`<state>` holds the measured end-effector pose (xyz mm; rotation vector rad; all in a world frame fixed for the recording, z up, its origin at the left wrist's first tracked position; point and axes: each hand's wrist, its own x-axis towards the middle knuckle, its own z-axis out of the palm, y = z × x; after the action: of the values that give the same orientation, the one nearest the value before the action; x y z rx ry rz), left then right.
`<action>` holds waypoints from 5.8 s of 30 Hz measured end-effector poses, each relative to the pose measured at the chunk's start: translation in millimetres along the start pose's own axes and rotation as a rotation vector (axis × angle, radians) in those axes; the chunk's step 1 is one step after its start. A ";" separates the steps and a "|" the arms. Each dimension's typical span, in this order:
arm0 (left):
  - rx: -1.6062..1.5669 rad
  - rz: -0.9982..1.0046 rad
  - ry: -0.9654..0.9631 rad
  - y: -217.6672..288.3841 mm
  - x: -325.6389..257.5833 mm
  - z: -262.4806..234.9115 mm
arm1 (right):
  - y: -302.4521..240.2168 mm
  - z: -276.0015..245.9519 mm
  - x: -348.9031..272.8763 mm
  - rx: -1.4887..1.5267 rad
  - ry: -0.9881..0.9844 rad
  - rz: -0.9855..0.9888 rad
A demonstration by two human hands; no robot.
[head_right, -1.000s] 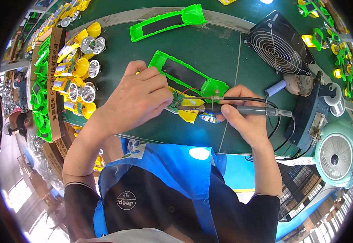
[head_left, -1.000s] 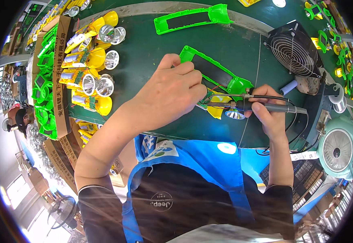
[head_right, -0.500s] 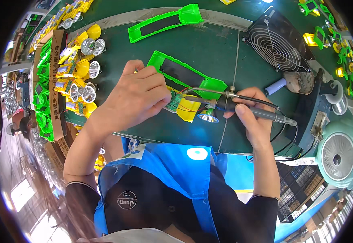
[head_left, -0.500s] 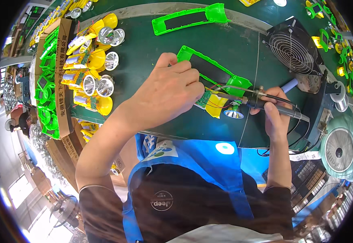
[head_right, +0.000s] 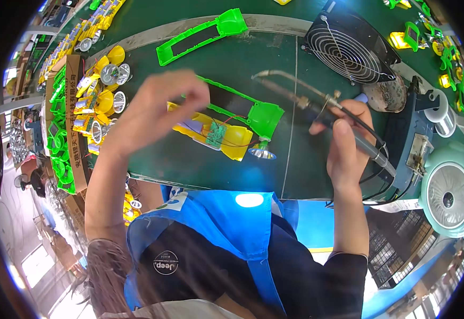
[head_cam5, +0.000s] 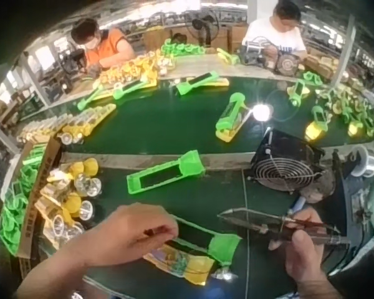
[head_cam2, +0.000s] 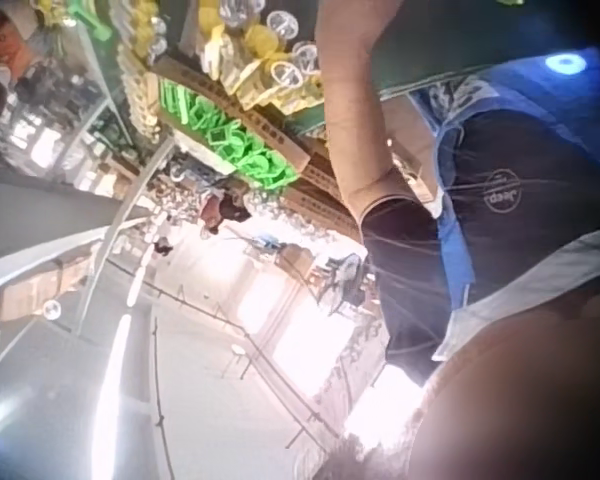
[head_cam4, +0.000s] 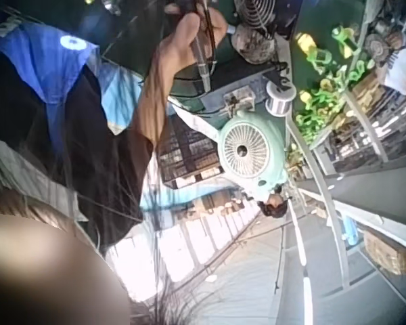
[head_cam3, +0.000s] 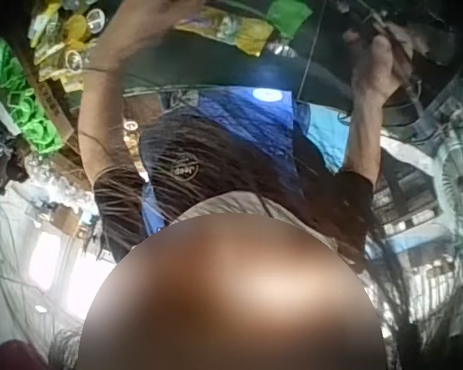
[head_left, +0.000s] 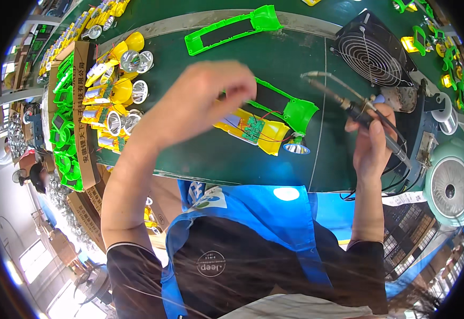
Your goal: Soldering internal wires to circuit boards and assembling them into flashlight housings on a factory production line.
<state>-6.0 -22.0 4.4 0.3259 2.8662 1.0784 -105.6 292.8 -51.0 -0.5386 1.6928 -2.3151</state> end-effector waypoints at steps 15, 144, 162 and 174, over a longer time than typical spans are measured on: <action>0.407 0.181 0.158 -0.2 -55.5 15.4 | 21.3 67.4 61.7 -0.334 -0.268 -0.231; 0.047 -0.055 0.091 22.6 -2.4 36.8 | -1.3 24.4 -39.9 -0.241 -0.083 -0.034; -0.398 -0.434 -0.032 5.3 -3.0 2.7 | -3.1 47.5 22.1 -0.375 -0.194 -0.210; -0.326 -0.337 0.299 -1.8 -14.2 13.9 | 13.0 30.2 19.9 -0.655 -0.395 -0.409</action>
<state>9.4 -17.4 -7.5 -0.3513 2.7597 1.5943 -111.5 254.8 -52.1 -1.4694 2.2525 -1.6356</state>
